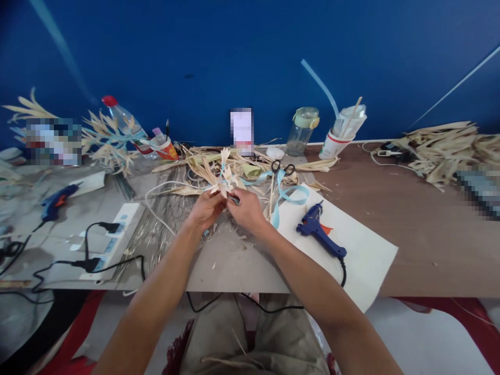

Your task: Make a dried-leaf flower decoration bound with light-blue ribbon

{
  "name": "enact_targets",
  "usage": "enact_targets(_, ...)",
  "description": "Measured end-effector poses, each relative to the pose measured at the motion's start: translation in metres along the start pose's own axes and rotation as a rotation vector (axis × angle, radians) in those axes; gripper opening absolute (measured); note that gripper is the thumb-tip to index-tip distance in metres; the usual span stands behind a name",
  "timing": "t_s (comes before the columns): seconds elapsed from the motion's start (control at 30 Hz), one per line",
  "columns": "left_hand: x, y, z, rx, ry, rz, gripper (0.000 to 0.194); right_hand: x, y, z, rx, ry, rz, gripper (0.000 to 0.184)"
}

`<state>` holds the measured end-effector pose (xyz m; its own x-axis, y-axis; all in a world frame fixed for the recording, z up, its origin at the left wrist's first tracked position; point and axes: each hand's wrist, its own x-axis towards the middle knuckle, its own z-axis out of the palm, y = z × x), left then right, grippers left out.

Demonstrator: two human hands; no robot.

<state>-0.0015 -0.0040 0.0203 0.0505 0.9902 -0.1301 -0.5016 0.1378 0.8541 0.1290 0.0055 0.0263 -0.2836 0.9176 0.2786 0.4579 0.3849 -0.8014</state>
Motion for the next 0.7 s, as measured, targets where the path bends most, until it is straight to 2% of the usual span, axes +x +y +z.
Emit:
enact_targets(0.17, 0.001, -0.009, -0.001, 0.104, 0.050, -0.009, 0.032, -0.003, 0.000, 0.004, -0.186, 0.068, -0.019, 0.017)
enact_targets(0.27, 0.004, -0.013, -0.004, 0.140, 0.029, 0.064, 0.032, -0.003, 0.000, 0.003, -0.207, 0.068, -0.054, 0.019)
enact_targets(0.33, 0.006, -0.013, -0.007, 0.133, 0.027, 0.128, 0.032, 0.000, 0.002, -0.002, -0.098, -0.005, -0.051, 0.016)
enact_targets(0.43, 0.007, -0.007, -0.009, 0.077, 0.054, 0.170, 0.030, 0.006, 0.004, -0.014, 0.194, -0.083, 0.047, 0.012)
enact_targets(0.53, 0.005, -0.001, -0.008, 0.024, 0.043, 0.144, 0.030, 0.010, 0.006, -0.020, 0.443, -0.011, 0.167, 0.016)
enact_targets(0.63, 0.001, -0.001, -0.004, 0.018, -0.005, 0.067, 0.034, 0.011, 0.007, -0.014, 0.657, -0.022, 0.173, 0.018)
enact_targets(0.7, 0.000, -0.002, -0.003, 0.026, -0.027, 0.019, 0.036, 0.011, 0.007, -0.009, 0.725, 0.004, 0.167, 0.016)
